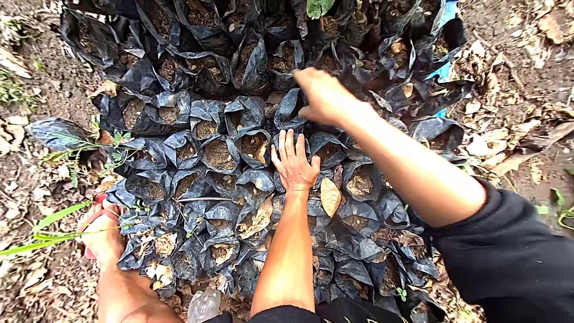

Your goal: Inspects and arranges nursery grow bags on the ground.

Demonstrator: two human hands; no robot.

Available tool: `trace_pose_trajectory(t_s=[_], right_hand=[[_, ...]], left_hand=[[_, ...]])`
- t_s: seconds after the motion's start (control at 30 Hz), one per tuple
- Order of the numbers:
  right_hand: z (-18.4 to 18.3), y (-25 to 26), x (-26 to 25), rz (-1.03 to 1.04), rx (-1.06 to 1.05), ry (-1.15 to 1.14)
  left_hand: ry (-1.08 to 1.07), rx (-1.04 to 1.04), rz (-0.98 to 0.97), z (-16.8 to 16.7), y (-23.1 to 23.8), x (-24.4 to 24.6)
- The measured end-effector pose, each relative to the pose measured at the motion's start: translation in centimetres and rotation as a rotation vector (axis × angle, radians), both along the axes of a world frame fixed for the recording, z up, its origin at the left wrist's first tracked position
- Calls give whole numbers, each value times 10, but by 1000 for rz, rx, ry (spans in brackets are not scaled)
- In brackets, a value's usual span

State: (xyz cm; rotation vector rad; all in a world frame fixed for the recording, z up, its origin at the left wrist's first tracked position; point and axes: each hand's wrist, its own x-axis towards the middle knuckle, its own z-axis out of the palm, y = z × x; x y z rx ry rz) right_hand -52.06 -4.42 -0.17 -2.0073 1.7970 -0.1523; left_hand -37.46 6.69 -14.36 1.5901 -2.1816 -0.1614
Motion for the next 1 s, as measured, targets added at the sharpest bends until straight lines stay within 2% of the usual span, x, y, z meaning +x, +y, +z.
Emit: trace_pose_trajectory(t_s=[0.1, 0.17, 0.33, 0.43, 0.53, 0.6, 0.73, 0.83, 1.0], right_hand=[[-22, -5, 38, 49, 175, 241], [-39, -6, 44, 63, 124, 300], [-63, -14, 18, 166, -48, 169], [-59, -30, 0, 221, -22, 69], [-22, -36, 17, 96, 220, 92], [-10, -29, 38, 12, 377, 125], [-26, -11, 70, -243, 270, 248], [-35, -9, 81, -304, 213, 282], [-36, -11, 92, -376, 205, 320]], left_hand=[[19, 1, 0, 1, 0, -2], [24, 3, 0, 2, 0, -1], [13, -21, -11, 1, 1, -1], [31, -41, -3, -1, 1, -2], [44, -13, 1, 2, 0, -2], [45, 3, -1, 3, 2, -1], [59, -30, 11, 2, 2, -2], [49, -67, 28, 2, 3, -4], [5, -10, 22, 8, 1, -4]])
